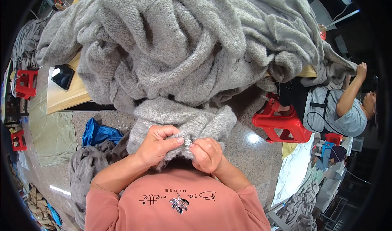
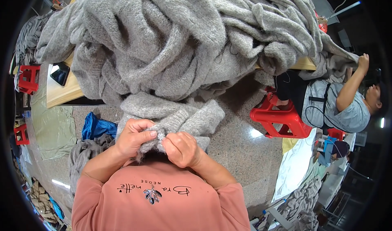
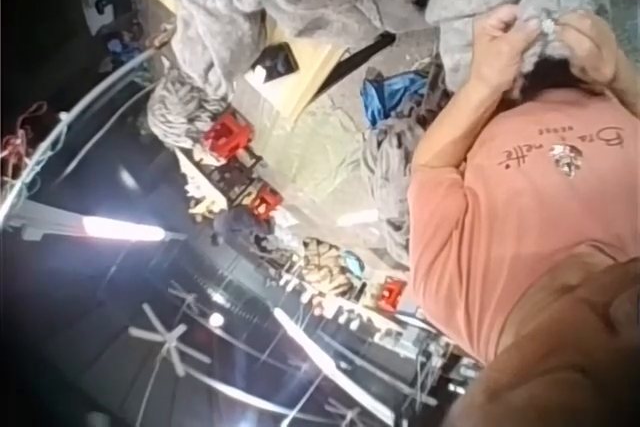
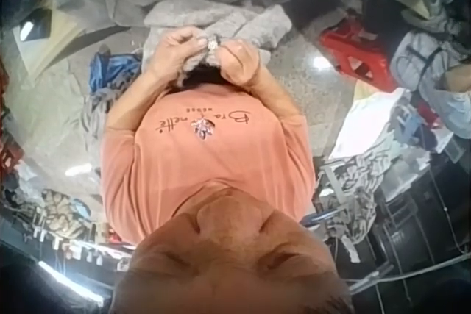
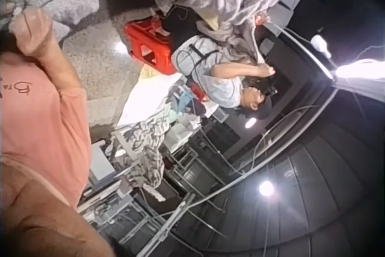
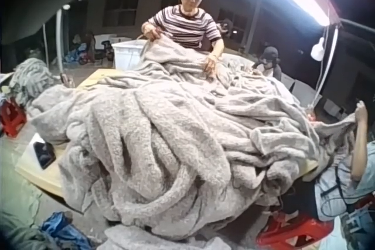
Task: Inspecting grey knitted garments for quality control, checking for defects or loose threads.
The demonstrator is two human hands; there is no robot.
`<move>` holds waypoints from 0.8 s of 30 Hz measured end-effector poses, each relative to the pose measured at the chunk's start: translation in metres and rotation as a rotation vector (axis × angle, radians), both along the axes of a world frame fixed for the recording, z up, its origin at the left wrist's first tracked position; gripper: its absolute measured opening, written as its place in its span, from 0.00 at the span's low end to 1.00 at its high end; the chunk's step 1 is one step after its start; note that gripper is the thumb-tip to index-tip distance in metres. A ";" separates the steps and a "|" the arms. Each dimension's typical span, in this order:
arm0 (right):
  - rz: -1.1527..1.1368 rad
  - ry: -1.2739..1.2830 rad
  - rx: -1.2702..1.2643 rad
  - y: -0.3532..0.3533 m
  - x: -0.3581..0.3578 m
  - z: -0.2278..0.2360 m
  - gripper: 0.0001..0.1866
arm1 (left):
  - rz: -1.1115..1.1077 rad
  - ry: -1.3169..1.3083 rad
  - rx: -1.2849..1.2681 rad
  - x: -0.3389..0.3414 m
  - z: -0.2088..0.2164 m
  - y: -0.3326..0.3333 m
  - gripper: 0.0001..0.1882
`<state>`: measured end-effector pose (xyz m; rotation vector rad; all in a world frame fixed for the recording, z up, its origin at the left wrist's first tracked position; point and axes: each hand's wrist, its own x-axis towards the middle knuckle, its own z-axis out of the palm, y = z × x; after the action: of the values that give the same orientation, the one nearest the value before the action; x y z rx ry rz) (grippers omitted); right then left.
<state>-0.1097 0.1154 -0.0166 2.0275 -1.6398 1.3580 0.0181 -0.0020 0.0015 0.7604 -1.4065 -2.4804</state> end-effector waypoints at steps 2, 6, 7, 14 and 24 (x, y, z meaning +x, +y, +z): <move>0.013 -0.010 -0.009 0.000 0.000 -0.001 0.16 | 0.036 -0.016 0.071 0.001 0.001 0.000 0.04; 0.019 0.031 0.002 -0.001 -0.001 0.001 0.16 | 0.051 -0.022 0.090 0.001 0.002 -0.001 0.04; 0.018 0.049 -0.001 -0.002 -0.001 0.002 0.15 | 0.034 -0.033 0.050 0.001 0.003 -0.001 0.04; -0.010 -0.219 0.075 -0.013 -0.001 0.009 0.15 | 0.066 -0.105 -0.327 0.005 0.002 0.001 0.05; 0.186 -0.809 0.590 -0.012 -0.018 0.013 0.20 | 0.120 0.089 -0.680 0.005 -0.005 0.005 0.08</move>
<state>-0.1280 0.1031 -0.0036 2.0780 -2.4658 2.1611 0.0234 0.0026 -0.0037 0.5487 -1.9259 -1.7313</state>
